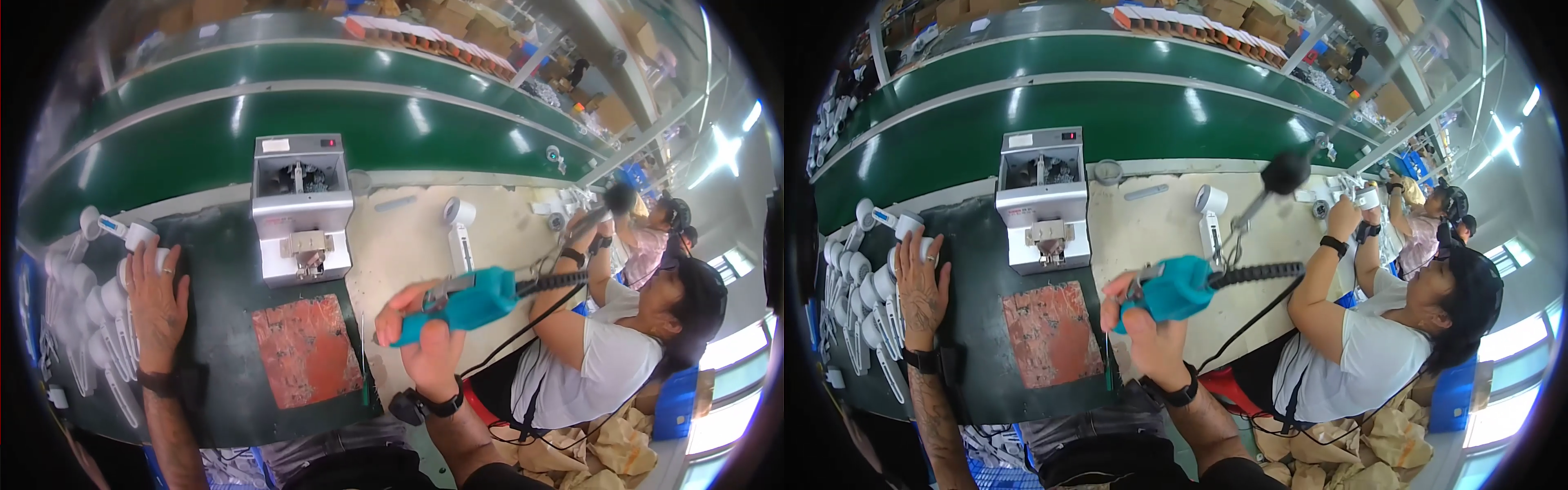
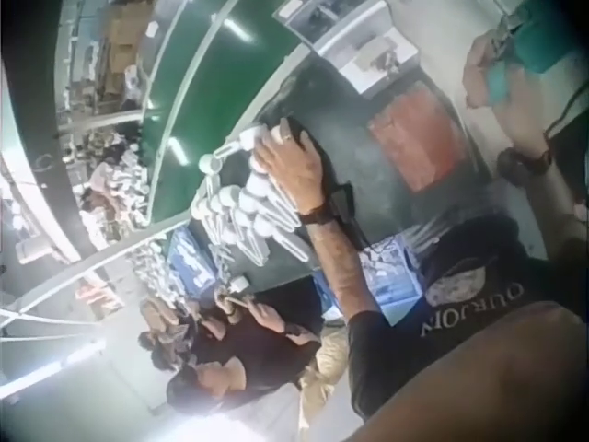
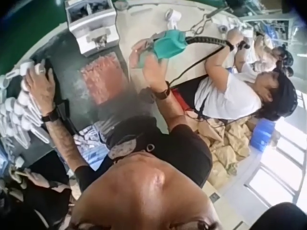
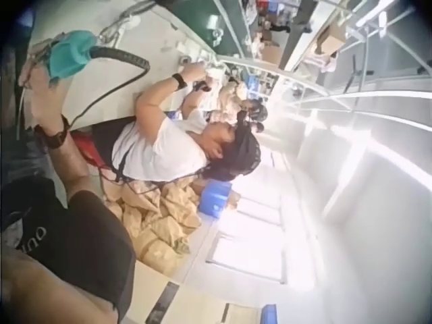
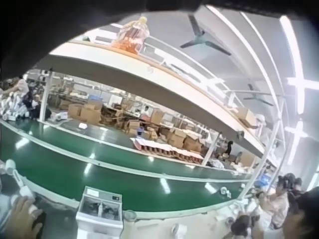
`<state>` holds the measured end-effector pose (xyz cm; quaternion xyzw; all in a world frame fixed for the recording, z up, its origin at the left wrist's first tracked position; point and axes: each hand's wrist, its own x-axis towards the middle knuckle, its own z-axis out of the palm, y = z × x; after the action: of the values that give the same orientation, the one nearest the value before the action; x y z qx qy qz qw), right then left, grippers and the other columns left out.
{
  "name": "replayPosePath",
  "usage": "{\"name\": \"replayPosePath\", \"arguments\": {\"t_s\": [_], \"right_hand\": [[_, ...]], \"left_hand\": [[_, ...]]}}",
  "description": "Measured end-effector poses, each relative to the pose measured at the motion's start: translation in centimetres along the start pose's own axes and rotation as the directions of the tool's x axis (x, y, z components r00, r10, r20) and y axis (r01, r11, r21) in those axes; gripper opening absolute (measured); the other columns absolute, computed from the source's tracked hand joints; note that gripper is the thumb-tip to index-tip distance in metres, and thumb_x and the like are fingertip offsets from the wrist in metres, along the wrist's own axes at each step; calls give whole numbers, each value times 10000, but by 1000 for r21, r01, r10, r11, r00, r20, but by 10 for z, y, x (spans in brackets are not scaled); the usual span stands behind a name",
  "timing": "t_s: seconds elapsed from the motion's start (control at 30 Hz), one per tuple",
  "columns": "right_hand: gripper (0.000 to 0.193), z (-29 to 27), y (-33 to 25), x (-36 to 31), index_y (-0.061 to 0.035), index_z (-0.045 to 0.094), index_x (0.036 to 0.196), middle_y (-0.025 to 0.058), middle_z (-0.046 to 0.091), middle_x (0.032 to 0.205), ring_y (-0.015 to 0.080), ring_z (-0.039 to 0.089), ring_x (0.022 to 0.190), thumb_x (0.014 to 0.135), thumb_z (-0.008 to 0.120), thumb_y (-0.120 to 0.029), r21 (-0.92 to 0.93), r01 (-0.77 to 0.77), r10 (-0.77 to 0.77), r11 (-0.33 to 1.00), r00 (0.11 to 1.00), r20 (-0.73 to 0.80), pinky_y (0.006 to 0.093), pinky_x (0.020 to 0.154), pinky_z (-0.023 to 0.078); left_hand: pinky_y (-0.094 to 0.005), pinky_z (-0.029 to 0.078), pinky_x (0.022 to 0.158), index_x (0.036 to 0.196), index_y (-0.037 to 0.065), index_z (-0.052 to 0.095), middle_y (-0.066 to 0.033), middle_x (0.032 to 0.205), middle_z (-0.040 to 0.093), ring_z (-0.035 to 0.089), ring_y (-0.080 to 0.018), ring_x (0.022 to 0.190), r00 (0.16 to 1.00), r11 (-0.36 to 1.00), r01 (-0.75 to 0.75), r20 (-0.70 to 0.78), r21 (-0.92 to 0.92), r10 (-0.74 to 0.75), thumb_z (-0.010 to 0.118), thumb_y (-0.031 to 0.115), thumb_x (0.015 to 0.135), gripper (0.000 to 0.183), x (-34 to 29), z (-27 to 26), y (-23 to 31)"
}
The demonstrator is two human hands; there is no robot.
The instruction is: Assembling handheld electronic devices using an electric screwdriver on a factory production line.
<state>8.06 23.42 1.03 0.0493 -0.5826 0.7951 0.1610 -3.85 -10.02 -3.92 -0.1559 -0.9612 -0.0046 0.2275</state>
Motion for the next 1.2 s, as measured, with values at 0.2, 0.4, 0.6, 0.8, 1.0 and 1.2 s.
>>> {"name": "replayPosePath", "arguments": {"t_s": [0.2,0.4,0.6,0.8,1.0,1.2], "right_hand": [[501,12,10,44,29,539,1104,69,572,746,167,570,665,972,585,-452,-130,98,-104,987,994,-45,310,607,466],[357,9,16,68,36,550,1089,70,589,746,150,583,648,978,577,-302,-378,167,-223,911,969,-110,279,585,460],[344,12,36,52,54,548,1102,76,604,790,162,600,685,955,589,-255,-259,249,-304,933,931,-201,287,611,466],[495,0,40,40,54,541,1168,75,614,816,166,609,733,938,660,-368,-272,239,-288,932,944,-159,300,648,483],[565,1,39,35,75,518,1227,99,639,877,183,622,769,917,690,-364,-204,214,-233,955,970,-72,324,695,514],[577,2,40,36,72,474,1285,132,650,936,191,622,831,908,694,-306,-162,213,-223,963,974,-42,329,744,510]], "left_hand": [[-513,250,1174,1450,120,438,-154,1534,342,345,-394,1392,1000,990,11,10,-141,-10,659,96,867,625,11,-23,23],[-411,333,1126,1425,5,433,-216,1439,463,437,-366,1350,998,607,25,56,-794,33,612,160,938,542,36,-11,91],[-402,417,1034,1411,-7,442,-223,1279,588,576,-347,1182,990,521,135,138,-843,-33,568,179,961,503,11,12,91],[-404,449,973,1410,-5,443,-218,1192,617,606,-336,1081,977,431,209,204,-878,-59,567,228,958,523,18,11,98],[-394,453,959,1404,3,453,-209,1156,627,610,-317,1056,979,492,191,204,-849,-28,545,223,969,496,17,11,94],[-387,452,951,1397,12,466,-193,1117,646,617,-306,1039,980,509,183,200,-841,-23,528,205,975,468,16,15,93]]}}
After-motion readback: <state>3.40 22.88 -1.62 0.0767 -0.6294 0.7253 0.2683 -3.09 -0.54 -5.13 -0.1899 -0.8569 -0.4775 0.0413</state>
